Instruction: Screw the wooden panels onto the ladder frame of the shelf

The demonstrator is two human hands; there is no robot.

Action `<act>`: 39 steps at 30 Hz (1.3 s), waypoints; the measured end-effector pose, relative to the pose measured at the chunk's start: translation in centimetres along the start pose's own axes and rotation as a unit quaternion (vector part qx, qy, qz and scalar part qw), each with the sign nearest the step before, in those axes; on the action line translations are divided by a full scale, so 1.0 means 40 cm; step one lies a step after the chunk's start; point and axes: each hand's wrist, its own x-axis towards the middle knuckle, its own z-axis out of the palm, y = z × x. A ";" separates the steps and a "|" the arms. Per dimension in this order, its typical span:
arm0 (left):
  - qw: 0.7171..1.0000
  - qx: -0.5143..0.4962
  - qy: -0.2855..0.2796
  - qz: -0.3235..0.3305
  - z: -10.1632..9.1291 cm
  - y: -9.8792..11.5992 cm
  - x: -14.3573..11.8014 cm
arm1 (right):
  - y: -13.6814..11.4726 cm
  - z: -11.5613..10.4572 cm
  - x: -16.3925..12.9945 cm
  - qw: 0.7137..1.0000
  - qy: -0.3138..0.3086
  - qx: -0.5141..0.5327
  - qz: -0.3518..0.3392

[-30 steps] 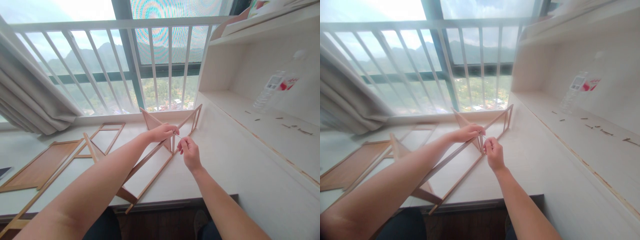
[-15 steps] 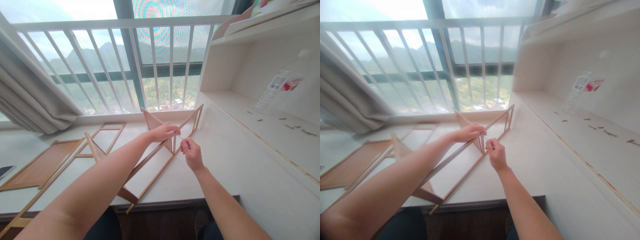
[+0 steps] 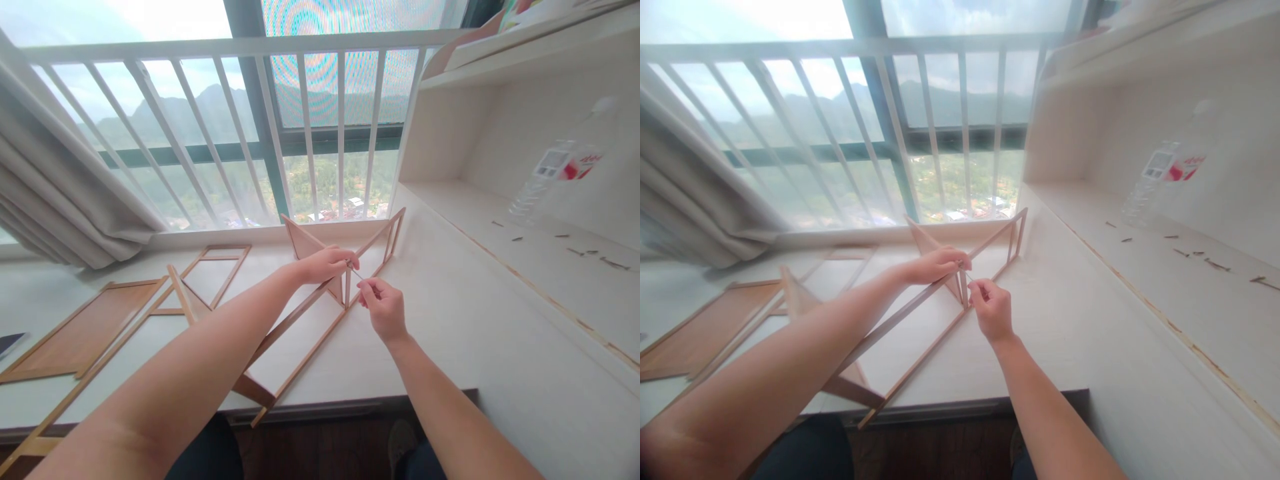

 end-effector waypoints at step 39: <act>1.000 0.008 -0.002 -0.004 -0.005 0.007 -0.001 | 0.028 -0.052 0.033 0.960 -0.055 -0.168 -0.219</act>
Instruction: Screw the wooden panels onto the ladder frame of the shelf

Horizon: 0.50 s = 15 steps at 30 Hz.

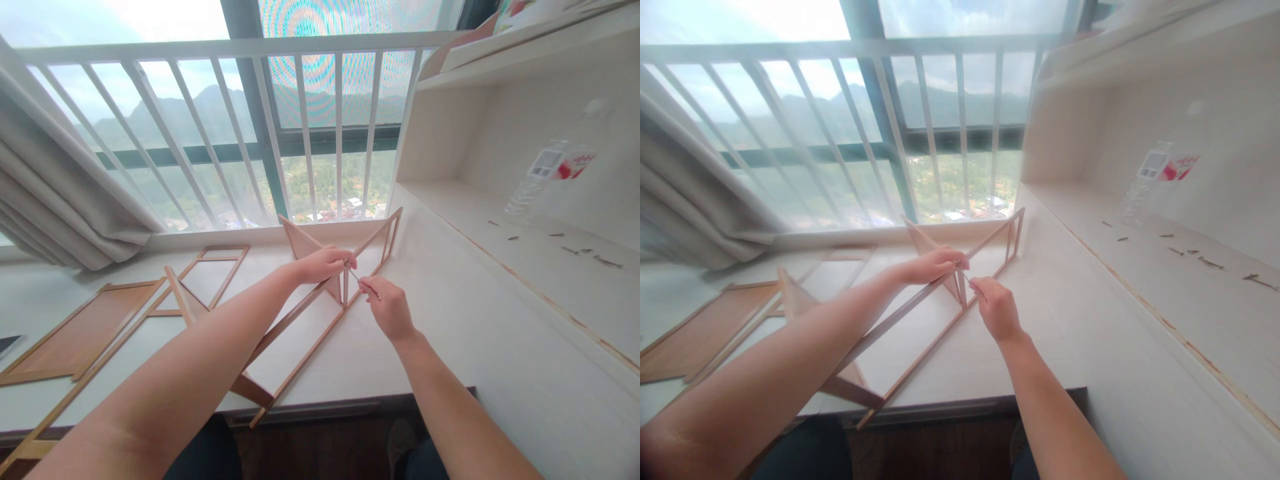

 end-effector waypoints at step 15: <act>1.000 0.001 0.003 -0.007 0.002 -0.006 0.003 | -0.006 -0.022 0.021 0.996 -0.021 -0.073 -0.055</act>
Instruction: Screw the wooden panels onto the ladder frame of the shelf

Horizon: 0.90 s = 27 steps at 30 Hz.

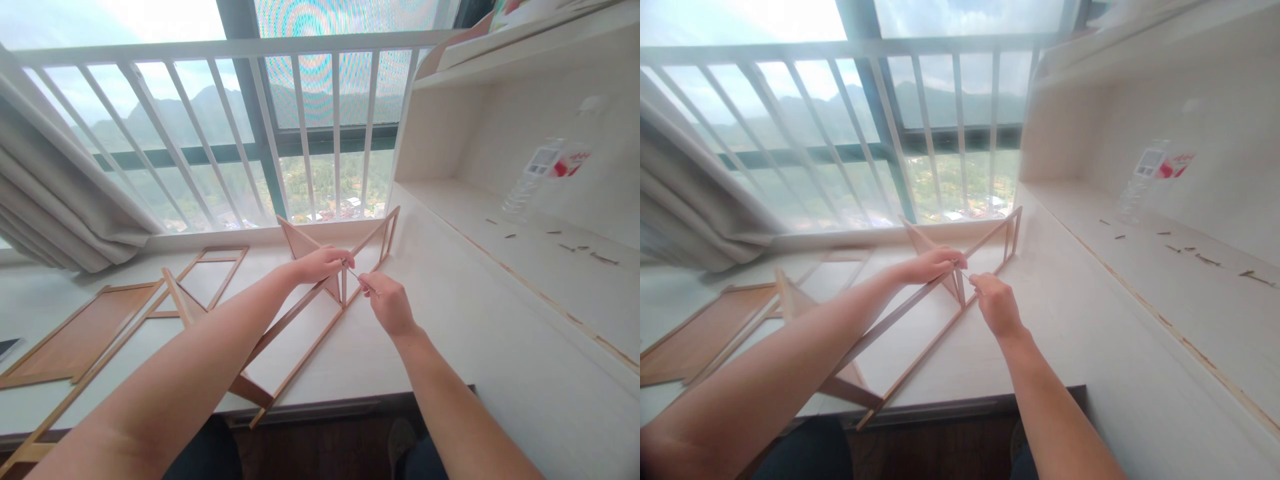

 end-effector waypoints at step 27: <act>1.000 0.002 0.006 0.005 0.002 -0.002 0.003 | -0.009 0.020 0.007 0.988 0.125 -0.070 -0.057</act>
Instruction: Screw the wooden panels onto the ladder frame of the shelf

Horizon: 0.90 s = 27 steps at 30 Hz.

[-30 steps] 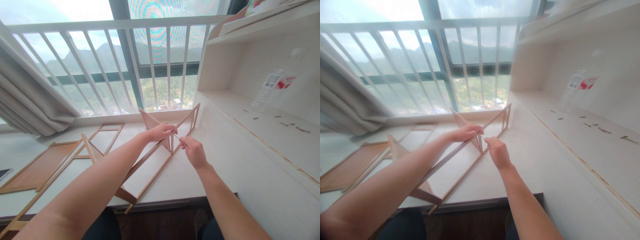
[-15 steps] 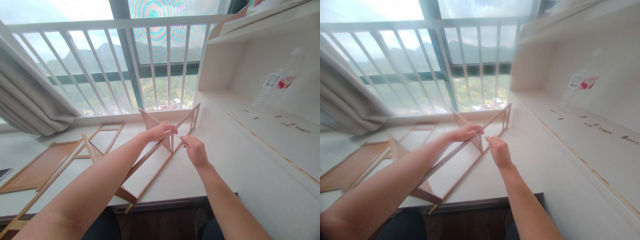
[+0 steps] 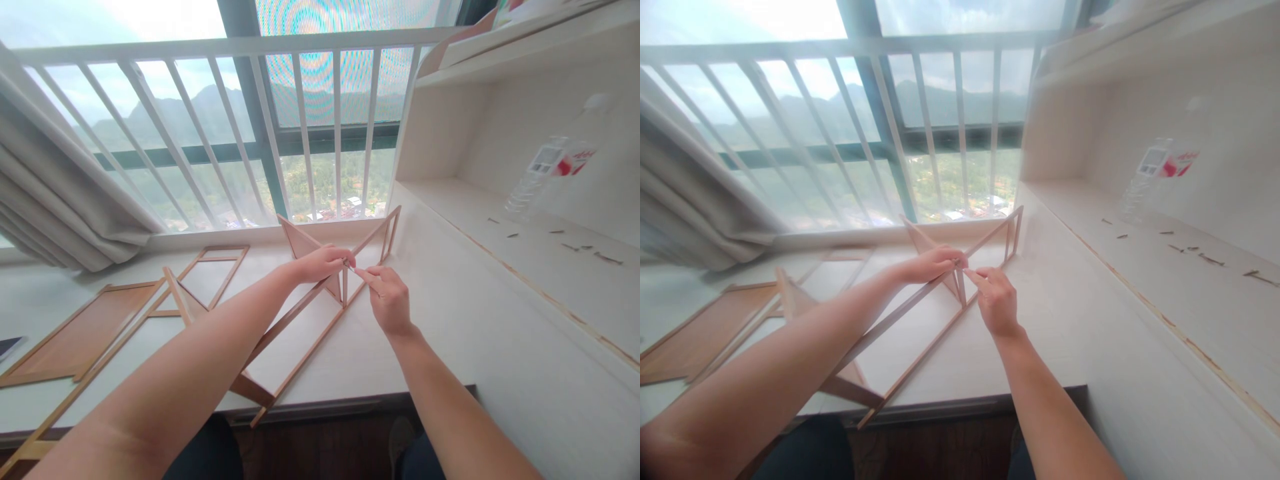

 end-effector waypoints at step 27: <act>1.000 -0.009 -0.002 0.004 0.003 -0.007 0.000 | -0.007 0.017 -0.006 0.993 -0.006 0.059 0.101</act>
